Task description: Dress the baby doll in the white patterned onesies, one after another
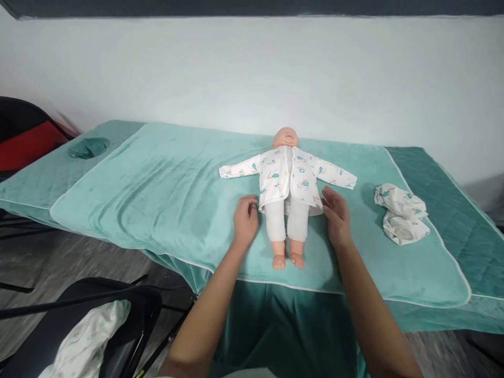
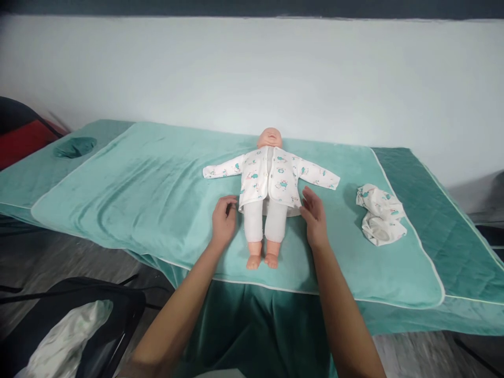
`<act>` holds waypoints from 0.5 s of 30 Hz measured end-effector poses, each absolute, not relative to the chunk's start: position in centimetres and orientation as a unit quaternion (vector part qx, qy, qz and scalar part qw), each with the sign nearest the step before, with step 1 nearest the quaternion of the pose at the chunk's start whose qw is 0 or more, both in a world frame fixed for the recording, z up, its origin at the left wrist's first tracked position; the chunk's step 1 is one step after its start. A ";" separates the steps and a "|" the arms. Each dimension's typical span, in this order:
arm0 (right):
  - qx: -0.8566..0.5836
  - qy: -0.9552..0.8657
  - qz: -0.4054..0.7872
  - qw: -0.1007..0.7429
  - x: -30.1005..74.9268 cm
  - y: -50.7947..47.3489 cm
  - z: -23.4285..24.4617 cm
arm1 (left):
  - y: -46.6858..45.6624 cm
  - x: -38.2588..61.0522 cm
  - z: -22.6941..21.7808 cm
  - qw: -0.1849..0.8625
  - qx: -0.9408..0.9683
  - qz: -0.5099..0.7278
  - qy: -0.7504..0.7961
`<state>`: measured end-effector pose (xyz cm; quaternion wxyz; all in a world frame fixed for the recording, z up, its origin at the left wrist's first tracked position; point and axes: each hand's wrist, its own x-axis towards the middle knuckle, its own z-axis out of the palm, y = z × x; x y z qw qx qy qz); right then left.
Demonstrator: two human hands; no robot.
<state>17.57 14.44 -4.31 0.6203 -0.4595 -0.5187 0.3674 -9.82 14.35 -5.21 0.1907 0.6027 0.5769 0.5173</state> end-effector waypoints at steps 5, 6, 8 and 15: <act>-0.448 -0.323 0.536 0.639 18.5 18.2 -4.0 | 17.2 -9.8 -4.5 0.419 0.447 0.584 0.532; -0.442 -0.310 0.570 0.620 18.4 19.1 -3.7 | 18.1 -9.7 -4.3 0.479 0.407 0.594 0.502; -0.424 -0.290 0.633 0.579 17.9 20.6 -2.8 | 19.9 -9.3 -3.8 0.581 0.343 0.595 0.437; -0.394 -0.254 0.735 0.490 15.1 24.0 -1.1 | 24.8 -7.3 -3.8 0.720 0.217 0.565 0.339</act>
